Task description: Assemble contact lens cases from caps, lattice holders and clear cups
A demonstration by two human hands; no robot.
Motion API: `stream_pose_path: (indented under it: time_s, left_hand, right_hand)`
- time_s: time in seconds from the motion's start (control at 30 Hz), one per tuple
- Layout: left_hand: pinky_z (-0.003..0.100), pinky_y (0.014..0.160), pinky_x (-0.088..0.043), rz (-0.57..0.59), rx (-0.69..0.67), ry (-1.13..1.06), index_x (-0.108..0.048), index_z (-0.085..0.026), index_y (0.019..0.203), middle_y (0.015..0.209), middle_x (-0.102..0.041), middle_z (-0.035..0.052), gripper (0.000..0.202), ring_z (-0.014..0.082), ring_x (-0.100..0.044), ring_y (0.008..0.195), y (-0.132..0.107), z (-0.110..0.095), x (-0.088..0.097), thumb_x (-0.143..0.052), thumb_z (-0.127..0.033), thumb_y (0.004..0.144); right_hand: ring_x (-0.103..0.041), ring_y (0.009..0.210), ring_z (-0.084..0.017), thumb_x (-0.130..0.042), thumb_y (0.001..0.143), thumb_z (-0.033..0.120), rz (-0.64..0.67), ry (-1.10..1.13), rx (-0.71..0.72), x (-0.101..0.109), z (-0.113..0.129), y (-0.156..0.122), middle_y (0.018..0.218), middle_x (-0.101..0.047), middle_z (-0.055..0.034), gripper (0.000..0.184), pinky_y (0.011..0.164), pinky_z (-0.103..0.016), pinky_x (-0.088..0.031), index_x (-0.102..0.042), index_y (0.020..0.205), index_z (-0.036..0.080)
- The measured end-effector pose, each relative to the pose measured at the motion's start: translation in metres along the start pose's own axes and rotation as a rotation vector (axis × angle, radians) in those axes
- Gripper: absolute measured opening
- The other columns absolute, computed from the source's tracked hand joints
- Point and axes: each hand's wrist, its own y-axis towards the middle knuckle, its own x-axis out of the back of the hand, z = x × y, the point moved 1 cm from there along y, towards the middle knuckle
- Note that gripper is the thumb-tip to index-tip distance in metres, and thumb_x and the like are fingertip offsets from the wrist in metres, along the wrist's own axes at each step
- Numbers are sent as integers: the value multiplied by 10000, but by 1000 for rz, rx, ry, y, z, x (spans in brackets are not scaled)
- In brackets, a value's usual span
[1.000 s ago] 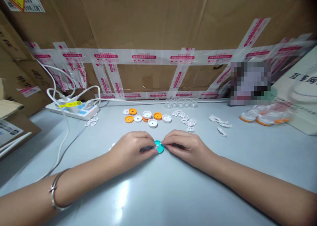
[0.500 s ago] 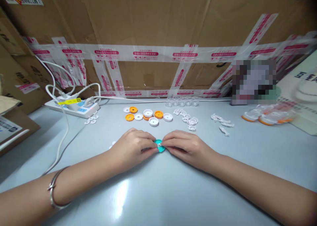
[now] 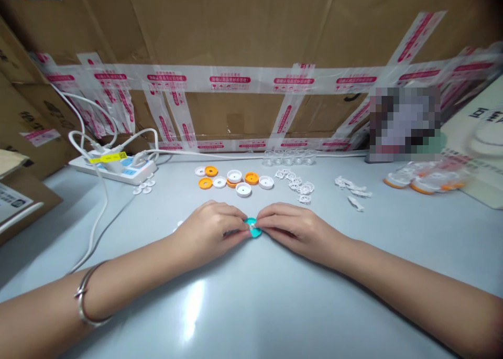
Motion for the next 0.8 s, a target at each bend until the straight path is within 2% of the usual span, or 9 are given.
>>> stream_pose_path:
  time_s: [0.5, 0.73, 0.8]
  left_hand:
    - [261, 714, -482, 7, 1, -23, -697, -181, 840, 876, -721, 52, 172, 156, -661, 772, 1, -1, 1, -539, -248, 854]
    - [262, 723, -467, 16, 12, -56, -682, -173, 863, 866, -724, 47, 155, 157, -665, 771, 1, -2, 2, -546, -246, 846]
    - [261, 714, -466, 23, 15, -74, -677, -163, 861, 840, -726, 43, 148, 154, -664, 751, 2, -3, 3, -552, -239, 841]
  right_hand:
    - [-604, 825, -131, -465, 864, 128, 3, 79, -60, -1, -1, -1, 909, -628, -77, 183, 724, -254, -514, -633, 917, 180]
    - [-607, 839, -141, -516, 834, 179, -51, 162, -233, 1, 0, 0, 910, -648, -62, 127, 760, -283, -501, -605, 924, 184]
    - [-605, 888, -155, -583, 789, 218, -20, 171, -264, 1, 2, 0, 972, -647, -65, 210, 797, -297, -493, -577, 995, 180]
